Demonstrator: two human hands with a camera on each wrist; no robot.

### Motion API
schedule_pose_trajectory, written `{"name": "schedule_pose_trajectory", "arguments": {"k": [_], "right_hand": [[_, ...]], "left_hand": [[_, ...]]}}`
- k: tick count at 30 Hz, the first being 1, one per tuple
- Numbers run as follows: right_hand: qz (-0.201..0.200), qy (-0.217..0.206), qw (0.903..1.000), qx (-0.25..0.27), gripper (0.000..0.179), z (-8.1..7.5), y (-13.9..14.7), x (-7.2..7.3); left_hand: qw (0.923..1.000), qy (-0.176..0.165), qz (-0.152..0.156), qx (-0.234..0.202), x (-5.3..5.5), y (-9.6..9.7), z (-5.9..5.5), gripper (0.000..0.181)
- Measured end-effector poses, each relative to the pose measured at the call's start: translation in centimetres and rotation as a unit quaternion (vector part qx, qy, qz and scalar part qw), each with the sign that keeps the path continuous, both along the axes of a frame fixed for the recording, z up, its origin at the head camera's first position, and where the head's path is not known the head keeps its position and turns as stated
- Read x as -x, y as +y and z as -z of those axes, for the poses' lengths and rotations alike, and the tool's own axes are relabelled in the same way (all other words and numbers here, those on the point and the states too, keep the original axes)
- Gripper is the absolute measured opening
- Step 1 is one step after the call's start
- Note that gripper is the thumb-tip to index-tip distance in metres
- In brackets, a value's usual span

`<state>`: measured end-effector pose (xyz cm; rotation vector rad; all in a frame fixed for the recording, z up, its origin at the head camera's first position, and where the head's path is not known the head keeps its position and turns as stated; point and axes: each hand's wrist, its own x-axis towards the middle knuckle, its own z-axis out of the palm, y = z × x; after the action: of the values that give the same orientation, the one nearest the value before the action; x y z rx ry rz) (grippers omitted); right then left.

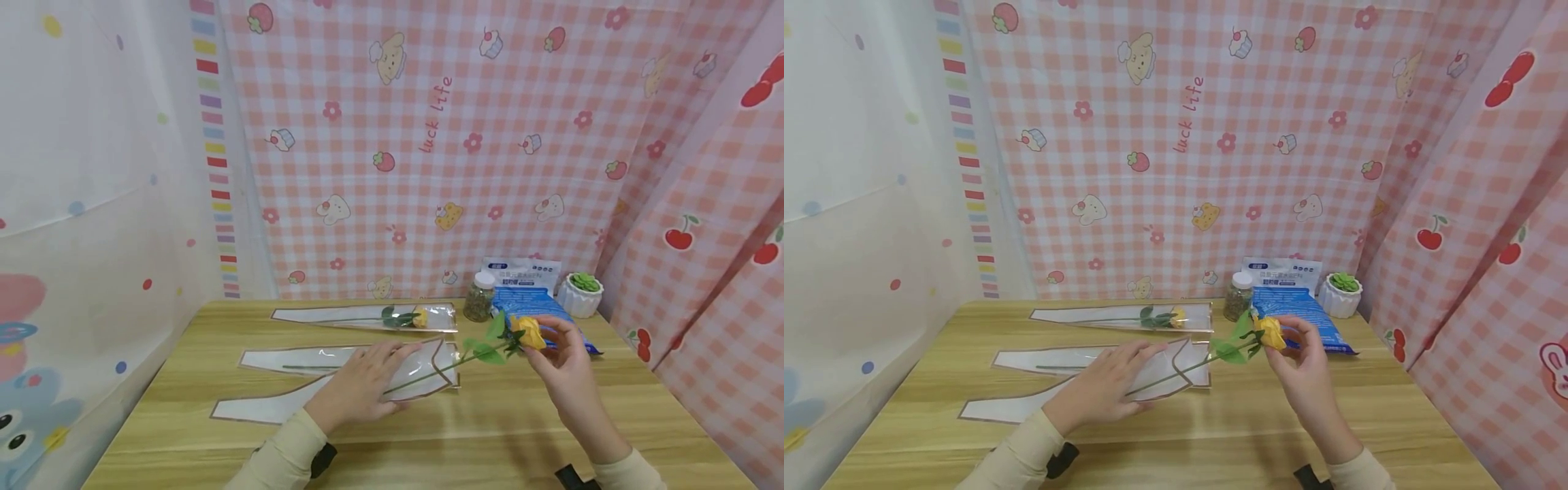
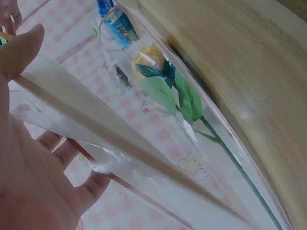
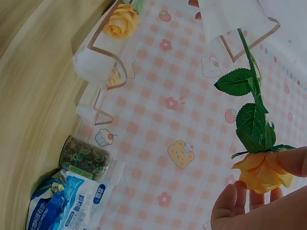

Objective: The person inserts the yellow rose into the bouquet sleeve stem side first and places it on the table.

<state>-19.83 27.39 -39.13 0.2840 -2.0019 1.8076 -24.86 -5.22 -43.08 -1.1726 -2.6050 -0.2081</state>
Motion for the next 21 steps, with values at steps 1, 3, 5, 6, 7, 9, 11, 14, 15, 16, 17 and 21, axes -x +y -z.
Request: {"name": "schedule_pose_trajectory", "arguments": {"k": [1, 3, 5, 6, 7, 9, 11, 14, 15, 16, 17, 21], "right_hand": [[-0.001, 0.005, 1.0000, -0.001, 0.041, 0.0, -0.2, 0.0], [0.003, 0.014, 0.9998, -0.011, 0.040, 0.1, -0.6, 0.0], [0.012, 0.022, 0.9993, -0.030, 0.039, 0.2, -1.0, 0.0], [0.014, 0.024, 0.9988, -0.039, 0.039, 0.2, -1.1, 0.0], [0.019, 0.025, 0.9983, -0.049, 0.038, 0.2, -1.3, 0.0], [0.018, 0.024, 0.9975, -0.064, 0.036, 0.3, -1.5, 0.1], [0.014, 0.021, 0.9971, -0.072, 0.035, 0.4, -1.6, 0.1], [0.007, 0.023, 0.9963, -0.083, 0.034, 0.6, -2.0, 0.2], [0.005, 0.025, 0.9960, -0.085, 0.034, 0.7, -2.1, 0.2], [0.002, 0.029, 0.9957, -0.088, 0.035, 0.8, -2.3, 0.2], [-0.001, 0.033, 0.9953, -0.091, 0.035, 0.9, -2.4, 0.2], [-0.012, 0.057, 0.9934, -0.099, 0.036, 1.2, -3.1, 0.2]], "left_hand": [[1.0000, 0.002, 0.001, 0.001, 0.0, 0.0, 0.0, 0.093], [1.0000, 0.005, 0.004, 0.001, 0.0, 0.0, 0.0, 0.094], [1.0000, 0.007, 0.006, 0.001, 0.0, 0.0, 0.0, 0.095], [0.9999, 0.009, 0.007, 0.000, -0.1, 0.0, 0.0, 0.095], [0.9999, 0.011, 0.008, 0.000, -0.1, 0.0, 0.0, 0.096], [0.9999, 0.008, 0.008, -0.001, -0.1, 0.0, -0.1, 0.097], [1.0000, 0.005, 0.008, -0.001, -0.1, 0.1, -0.1, 0.099], [1.0000, 0.000, 0.007, -0.002, 0.0, 0.1, 0.1, 0.103], [1.0000, -0.001, 0.008, -0.004, 0.1, 0.1, 0.2, 0.104], [0.9999, 0.001, 0.010, -0.006, 0.2, 0.1, 0.3, 0.105], [0.9999, 0.003, 0.011, -0.008, 0.2, 0.1, 0.4, 0.106], [0.9997, 0.009, 0.015, -0.015, 0.4, 0.1, 0.6, 0.109]]}}
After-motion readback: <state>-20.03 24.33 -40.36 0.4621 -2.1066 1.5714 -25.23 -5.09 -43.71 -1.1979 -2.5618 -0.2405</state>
